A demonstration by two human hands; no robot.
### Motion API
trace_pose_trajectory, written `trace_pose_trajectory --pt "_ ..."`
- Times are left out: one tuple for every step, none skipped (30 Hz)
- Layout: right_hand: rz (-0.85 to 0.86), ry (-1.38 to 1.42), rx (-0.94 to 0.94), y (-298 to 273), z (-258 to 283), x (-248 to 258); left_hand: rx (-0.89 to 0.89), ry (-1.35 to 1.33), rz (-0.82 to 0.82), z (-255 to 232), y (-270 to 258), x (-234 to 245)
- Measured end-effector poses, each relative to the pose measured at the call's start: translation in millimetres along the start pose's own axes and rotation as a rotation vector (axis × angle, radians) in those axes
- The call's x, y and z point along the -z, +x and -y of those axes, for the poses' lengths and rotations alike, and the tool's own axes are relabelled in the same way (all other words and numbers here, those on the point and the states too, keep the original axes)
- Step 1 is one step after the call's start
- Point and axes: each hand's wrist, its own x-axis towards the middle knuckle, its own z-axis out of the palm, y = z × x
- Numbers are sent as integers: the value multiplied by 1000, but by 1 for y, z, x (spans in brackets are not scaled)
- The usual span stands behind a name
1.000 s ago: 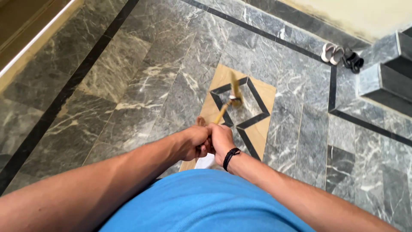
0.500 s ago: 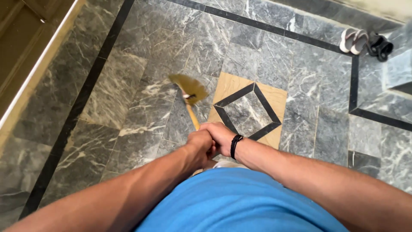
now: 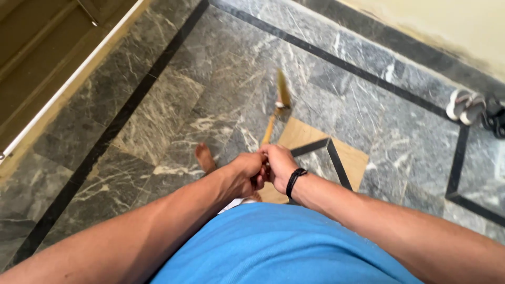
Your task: Sweeping a marble floor and the base of a large metal gate using a hand broom.
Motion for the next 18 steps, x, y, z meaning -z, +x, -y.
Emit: trace_pose_trajectory --pt "8 -9 3 13 6 -6 -9 -8 -3 -9 16 10" --pt "15 0 -57 27 12 -12 38 -20 43 -19 33 21" --pt "22 8 -117 41 19 -18 84 -31 90 -30 51 32" --pt "24 -1 -111 58 27 -25 75 -37 94 -47 53 35" --pt "64 -27 -145 74 35 -33 56 -56 52 -66 56 38" --pt "104 -58 -182 91 44 -42 38 -80 9 -84 58 41" --pt "106 -72 -180 111 57 -52 30 -92 12 -104 55 44" --pt "155 -113 -213 130 65 -61 17 -118 -54 -120 51 48" --pt "204 -154 -246 147 73 -72 4 -145 -120 -137 47 51" --pt "210 -158 -251 143 93 -93 4 -151 -126 -157 39 56" --pt "259 -187 -269 137 112 -115 -12 -177 -201 -177 31 62" --pt "314 -227 -289 133 130 -137 -31 -214 -279 -194 23 69" --pt "326 -243 -297 143 136 -159 -35 -233 -288 -210 19 78" --pt "332 -234 -236 153 146 -175 -54 -279 -351 -228 19 82" --pt "339 -225 -176 163 155 -191 -71 -325 -413 -245 19 86" --pt "349 -250 -175 177 169 -200 -83 -350 -414 -263 21 92" --pt "385 -287 -174 191 183 -209 -136 -358 -371 -280 23 97" --pt "428 -319 -177 205 193 -222 -189 -361 -338 -296 23 107"
